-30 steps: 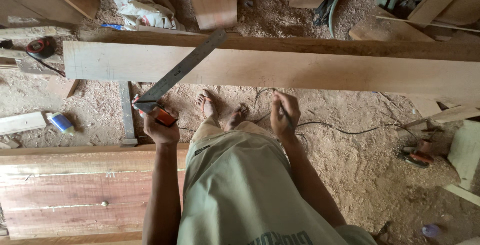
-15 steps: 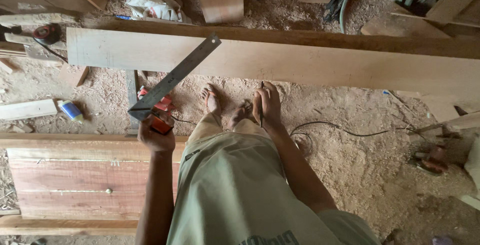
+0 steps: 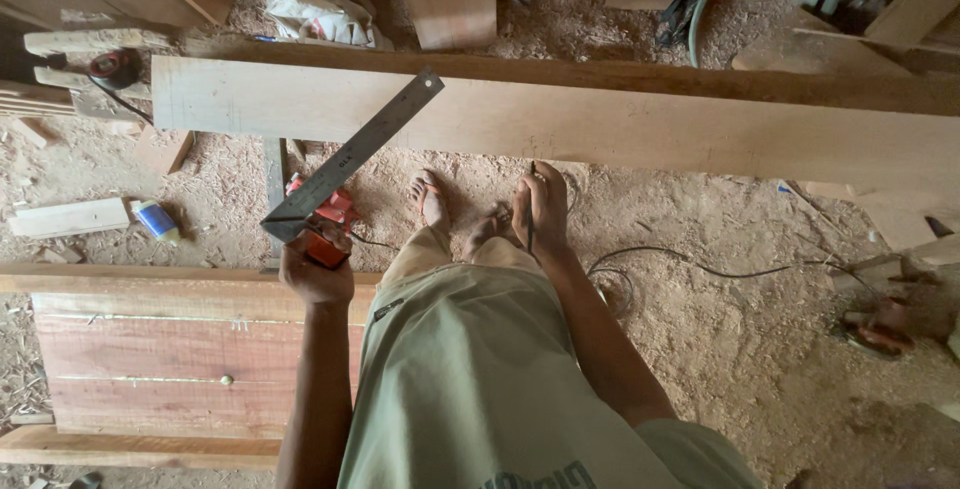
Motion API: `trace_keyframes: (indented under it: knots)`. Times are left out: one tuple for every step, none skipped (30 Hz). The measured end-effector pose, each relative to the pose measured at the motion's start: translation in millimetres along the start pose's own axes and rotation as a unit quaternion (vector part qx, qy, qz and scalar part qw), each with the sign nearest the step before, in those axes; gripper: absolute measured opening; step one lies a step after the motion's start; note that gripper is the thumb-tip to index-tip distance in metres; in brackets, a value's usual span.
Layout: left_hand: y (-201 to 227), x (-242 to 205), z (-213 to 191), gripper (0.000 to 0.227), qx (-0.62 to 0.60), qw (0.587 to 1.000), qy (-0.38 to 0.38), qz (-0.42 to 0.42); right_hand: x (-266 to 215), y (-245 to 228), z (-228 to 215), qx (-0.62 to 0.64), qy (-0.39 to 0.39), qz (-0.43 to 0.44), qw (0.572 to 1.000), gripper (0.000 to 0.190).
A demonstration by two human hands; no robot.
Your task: The person measures and marks a wooden plank using a try square, a pencil, and a tape measure. They draw straight lines and cross marks on the plank's surface to prepare it for cutting.
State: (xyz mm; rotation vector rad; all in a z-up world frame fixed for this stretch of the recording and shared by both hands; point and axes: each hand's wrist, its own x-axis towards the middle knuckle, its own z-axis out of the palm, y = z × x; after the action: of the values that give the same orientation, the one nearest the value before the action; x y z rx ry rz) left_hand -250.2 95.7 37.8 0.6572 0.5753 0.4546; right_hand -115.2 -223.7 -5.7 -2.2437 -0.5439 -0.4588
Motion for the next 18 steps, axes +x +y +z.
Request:
trace_keyframes:
  knots:
    - [1,0,0,0.020,-0.002,1.000,-0.002,0.001,-2,1,2,-0.002,0.002,-0.002,1.000,0.013]
    - [1,0,0,0.020,-0.004,1.000,0.001,-0.002,-3,3,4,-0.003,0.003,-0.005,1.000,0.013]
    - [1,1,1,0.020,-0.007,1.000,0.003,-0.005,-5,5,5,-0.005,0.005,-0.007,1.000,0.013]
    - [1,1,1,0.020,-0.010,1.000,0.006,-0.008,-5,8,7,0.004,0.004,-0.006,1.000,0.012]
    - [1,1,1,0.020,-0.003,1.000,-0.005,0.002,-5,9,11,0.015,0.004,-0.005,1.000,0.012]
    - [1,1,1,0.020,0.005,1.000,-0.017,0.013,-6,10,12,0.025,0.003,-0.004,1.000,0.011]
    - [1,1,2,0.020,0.012,0.999,-0.027,0.024,-6,10,13,0.006,0.007,-0.005,1.000,0.012]
    - [2,1,2,0.020,0.012,1.000,-0.019,0.022,-6,9,14,-0.013,0.011,-0.006,1.000,0.013]
    - [2,1,2,0.020,0.012,1.000,-0.010,0.018,-6,8,13,-0.032,0.016,-0.006,0.999,0.014]
    - [2,1,2,0.020,0.012,1.000,-0.001,0.015,-4,7,12,-0.026,0.012,-0.006,1.000,0.014]
    - [2,0,2,0.020,0.006,1.000,0.005,0.008,-4,5,11,-0.020,0.009,-0.005,1.000,0.013]
    - [3,-1,2,0.021,0.000,1.000,0.011,0.000,-3,3,9,-0.014,0.005,-0.004,1.000,0.013]
    - [3,-1,2,0.022,-0.006,1.000,0.018,-0.007,-2,0,8,-0.012,0.004,-0.002,1.000,0.012]
    - [4,-2,2,0.021,-0.005,1.000,0.016,-0.005,0,-2,6,-0.009,0.003,-0.001,1.000,0.012]
    - [4,-2,2,0.021,-0.004,1.000,0.014,-0.003,2,-4,5,-0.006,0.002,-0.001,1.000,0.011]
    - [4,-2,3,0.020,-0.003,1.000,0.013,-0.001,3,-6,4,-0.007,-0.002,-0.003,1.000,0.011]
    - [4,-3,3,0.020,-0.013,1.000,0.017,-0.008,4,-8,3,-0.006,-0.006,-0.006,1.000,0.010]
    - [4,-3,3,0.019,-0.022,0.999,0.022,-0.015,6,-9,3,-0.006,-0.010,-0.009,1.000,0.009]
